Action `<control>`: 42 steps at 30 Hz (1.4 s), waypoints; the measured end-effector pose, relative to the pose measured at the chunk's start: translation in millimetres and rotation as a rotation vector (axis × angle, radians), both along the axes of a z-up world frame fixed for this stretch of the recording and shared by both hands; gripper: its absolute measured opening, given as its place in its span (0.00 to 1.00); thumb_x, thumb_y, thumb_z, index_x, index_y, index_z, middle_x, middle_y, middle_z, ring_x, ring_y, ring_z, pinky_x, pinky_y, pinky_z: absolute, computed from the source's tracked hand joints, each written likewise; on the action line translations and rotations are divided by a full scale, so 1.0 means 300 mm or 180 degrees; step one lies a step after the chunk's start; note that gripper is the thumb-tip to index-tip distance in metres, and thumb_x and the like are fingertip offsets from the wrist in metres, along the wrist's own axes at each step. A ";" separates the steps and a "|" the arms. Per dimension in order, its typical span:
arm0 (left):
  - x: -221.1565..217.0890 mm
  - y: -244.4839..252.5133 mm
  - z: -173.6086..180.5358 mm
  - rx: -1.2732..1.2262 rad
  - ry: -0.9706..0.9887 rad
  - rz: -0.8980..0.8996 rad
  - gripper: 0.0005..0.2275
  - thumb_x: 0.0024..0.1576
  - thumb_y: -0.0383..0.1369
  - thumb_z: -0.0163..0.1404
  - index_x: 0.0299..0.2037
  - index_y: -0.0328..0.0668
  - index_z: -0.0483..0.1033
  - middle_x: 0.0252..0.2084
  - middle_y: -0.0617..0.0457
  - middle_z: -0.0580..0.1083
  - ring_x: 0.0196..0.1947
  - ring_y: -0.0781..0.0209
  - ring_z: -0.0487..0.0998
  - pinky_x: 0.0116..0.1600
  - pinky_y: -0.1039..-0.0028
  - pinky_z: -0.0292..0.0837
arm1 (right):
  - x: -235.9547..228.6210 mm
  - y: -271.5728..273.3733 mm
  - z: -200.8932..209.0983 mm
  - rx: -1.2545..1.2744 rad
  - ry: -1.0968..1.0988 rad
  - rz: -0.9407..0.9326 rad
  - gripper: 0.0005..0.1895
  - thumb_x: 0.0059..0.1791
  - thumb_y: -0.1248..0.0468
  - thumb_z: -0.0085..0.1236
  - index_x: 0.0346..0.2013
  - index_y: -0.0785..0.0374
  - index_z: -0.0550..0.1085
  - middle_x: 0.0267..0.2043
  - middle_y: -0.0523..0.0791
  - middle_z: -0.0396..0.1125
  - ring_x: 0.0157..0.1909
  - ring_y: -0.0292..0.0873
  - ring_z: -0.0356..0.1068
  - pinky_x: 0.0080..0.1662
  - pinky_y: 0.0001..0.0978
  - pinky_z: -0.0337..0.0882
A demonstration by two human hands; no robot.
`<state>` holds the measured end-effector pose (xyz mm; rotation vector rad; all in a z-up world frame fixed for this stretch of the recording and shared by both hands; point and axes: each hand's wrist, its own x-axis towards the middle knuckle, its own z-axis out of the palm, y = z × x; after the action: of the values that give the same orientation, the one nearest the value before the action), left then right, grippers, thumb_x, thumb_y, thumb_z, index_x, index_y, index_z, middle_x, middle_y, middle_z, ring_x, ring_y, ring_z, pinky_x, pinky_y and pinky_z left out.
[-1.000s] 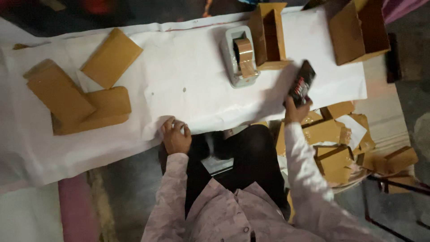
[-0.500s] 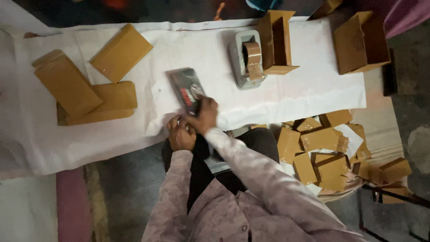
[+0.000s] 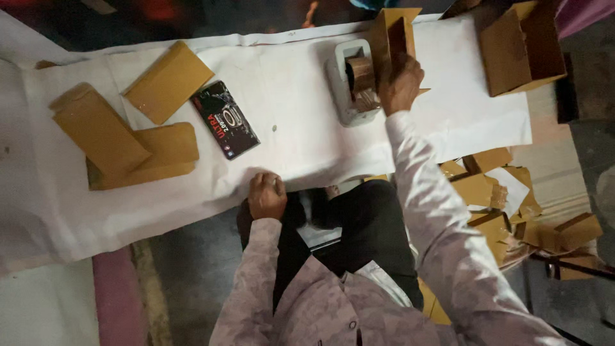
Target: The person assembles small cardboard boxes, places packaged items inside, and seals them with packing tape using a tape dispenser. The person repeats this process for multiple boxes on a white-covered table.
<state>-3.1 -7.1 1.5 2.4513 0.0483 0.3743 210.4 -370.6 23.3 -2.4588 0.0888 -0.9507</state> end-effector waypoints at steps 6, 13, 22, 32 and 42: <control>0.006 -0.036 0.015 -0.0088 0.0167 0.0027 0.05 0.56 0.32 0.52 0.35 0.40 0.77 0.43 0.46 0.75 0.46 0.43 0.75 0.50 0.56 0.73 | 0.132 -0.150 -0.098 -0.0303 0.1706 -0.0116 0.13 0.53 0.61 0.57 0.47 0.68 0.74 0.44 0.59 0.71 0.46 0.64 0.69 0.49 0.52 0.69; 0.017 -0.016 -0.002 0.0187 -0.0290 -0.0096 0.07 0.56 0.30 0.52 0.41 0.38 0.78 0.46 0.43 0.74 0.49 0.39 0.73 0.54 0.54 0.72 | 0.001 -0.084 0.147 0.2169 0.0278 0.1679 0.09 0.51 0.68 0.56 0.45 0.67 0.77 0.46 0.57 0.72 0.48 0.59 0.73 0.49 0.45 0.77; 0.061 -0.005 -0.040 -0.1477 -0.0718 0.0664 0.20 0.67 0.28 0.48 0.69 0.38 0.63 0.68 0.42 0.65 0.64 0.47 0.71 0.66 0.59 0.71 | -0.146 0.254 0.110 -0.1931 0.2827 0.2196 0.10 0.60 0.63 0.48 0.43 0.58 0.79 0.44 0.53 0.73 0.48 0.56 0.71 0.55 0.50 0.70; 0.331 -0.014 0.103 -0.0420 -0.0282 -0.0503 0.49 0.45 0.39 0.72 0.75 0.44 0.53 0.73 0.27 0.48 0.73 0.28 0.54 0.73 0.51 0.59 | -0.422 0.275 0.028 0.0729 0.0174 0.0161 0.39 0.48 0.58 0.64 0.66 0.72 0.56 0.63 0.60 0.57 0.64 0.61 0.57 0.61 0.51 0.64; 0.403 0.107 0.109 -0.0096 -0.0722 -0.0807 0.13 0.61 0.31 0.63 0.54 0.46 0.77 0.73 0.38 0.58 0.73 0.35 0.61 0.74 0.58 0.62 | -0.360 0.437 0.108 0.0794 0.0123 0.1126 0.16 0.52 0.74 0.51 0.54 0.62 0.75 0.59 0.50 0.70 0.69 0.50 0.65 0.73 0.45 0.59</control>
<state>117.8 24.9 34.1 2.3332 -0.3471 0.5296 102.2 -239.6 55.7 -2.1676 -0.1976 -0.6926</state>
